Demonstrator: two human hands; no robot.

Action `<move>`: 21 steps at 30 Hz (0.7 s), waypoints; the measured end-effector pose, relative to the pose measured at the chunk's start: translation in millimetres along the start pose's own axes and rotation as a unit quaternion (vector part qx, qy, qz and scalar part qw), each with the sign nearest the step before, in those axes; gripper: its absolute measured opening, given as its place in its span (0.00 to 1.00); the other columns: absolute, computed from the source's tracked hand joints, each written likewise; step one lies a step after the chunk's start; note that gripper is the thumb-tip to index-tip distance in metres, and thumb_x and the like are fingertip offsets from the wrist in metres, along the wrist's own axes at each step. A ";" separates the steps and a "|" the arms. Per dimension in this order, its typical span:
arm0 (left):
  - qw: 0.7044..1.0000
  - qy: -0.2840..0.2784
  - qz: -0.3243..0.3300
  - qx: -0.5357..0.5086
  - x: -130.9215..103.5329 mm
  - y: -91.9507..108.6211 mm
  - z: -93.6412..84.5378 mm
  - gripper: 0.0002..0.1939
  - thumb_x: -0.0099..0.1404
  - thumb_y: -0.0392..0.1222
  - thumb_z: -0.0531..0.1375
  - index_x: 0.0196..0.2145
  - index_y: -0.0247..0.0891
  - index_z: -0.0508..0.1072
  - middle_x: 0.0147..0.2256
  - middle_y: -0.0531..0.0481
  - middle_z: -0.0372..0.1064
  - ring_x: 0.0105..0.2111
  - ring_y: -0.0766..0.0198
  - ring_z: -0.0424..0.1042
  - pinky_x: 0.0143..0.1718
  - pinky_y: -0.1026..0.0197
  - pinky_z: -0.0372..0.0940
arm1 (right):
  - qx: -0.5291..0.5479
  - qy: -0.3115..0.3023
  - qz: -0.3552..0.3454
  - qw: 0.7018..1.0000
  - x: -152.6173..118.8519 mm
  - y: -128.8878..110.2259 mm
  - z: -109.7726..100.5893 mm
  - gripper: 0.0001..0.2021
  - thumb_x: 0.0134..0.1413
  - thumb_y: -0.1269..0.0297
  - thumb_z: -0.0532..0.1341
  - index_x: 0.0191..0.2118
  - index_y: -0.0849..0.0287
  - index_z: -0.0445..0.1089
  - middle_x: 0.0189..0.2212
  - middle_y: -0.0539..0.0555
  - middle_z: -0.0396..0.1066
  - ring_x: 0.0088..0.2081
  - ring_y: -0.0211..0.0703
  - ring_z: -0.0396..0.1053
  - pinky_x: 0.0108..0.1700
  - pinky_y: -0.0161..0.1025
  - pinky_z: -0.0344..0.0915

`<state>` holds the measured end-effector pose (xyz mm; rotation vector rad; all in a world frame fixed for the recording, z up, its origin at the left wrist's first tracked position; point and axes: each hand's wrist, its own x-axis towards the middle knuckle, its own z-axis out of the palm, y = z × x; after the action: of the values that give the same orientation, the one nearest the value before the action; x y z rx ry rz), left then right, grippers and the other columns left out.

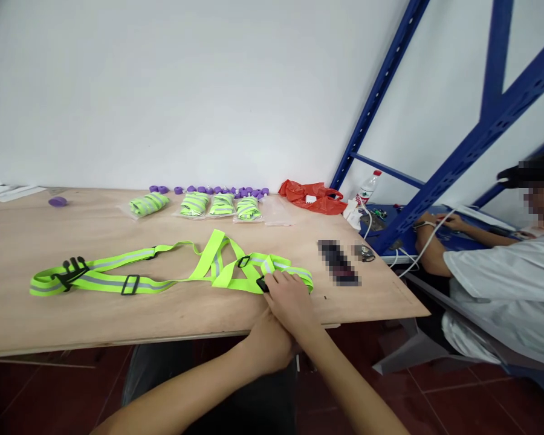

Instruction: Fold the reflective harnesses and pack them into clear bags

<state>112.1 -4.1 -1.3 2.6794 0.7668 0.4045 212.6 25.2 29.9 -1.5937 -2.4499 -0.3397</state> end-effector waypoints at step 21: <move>0.970 0.027 -0.213 0.113 -119.5 -50.7 -39.9 0.34 0.73 0.52 0.52 0.71 0.46 0.46 0.71 0.40 0.40 0.70 0.40 0.42 0.65 0.31 0.45 | 0.150 0.006 0.032 0.988 -48.6 71.2 29.6 0.13 0.63 0.51 0.56 0.38 0.53 0.71 0.40 0.56 0.76 0.42 0.52 0.74 0.42 0.46 0.71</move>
<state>-22.7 -20.0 -5.8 2.6054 1.4427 0.2960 296.0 19.7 -6.5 -1.5294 -2.3004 0.0307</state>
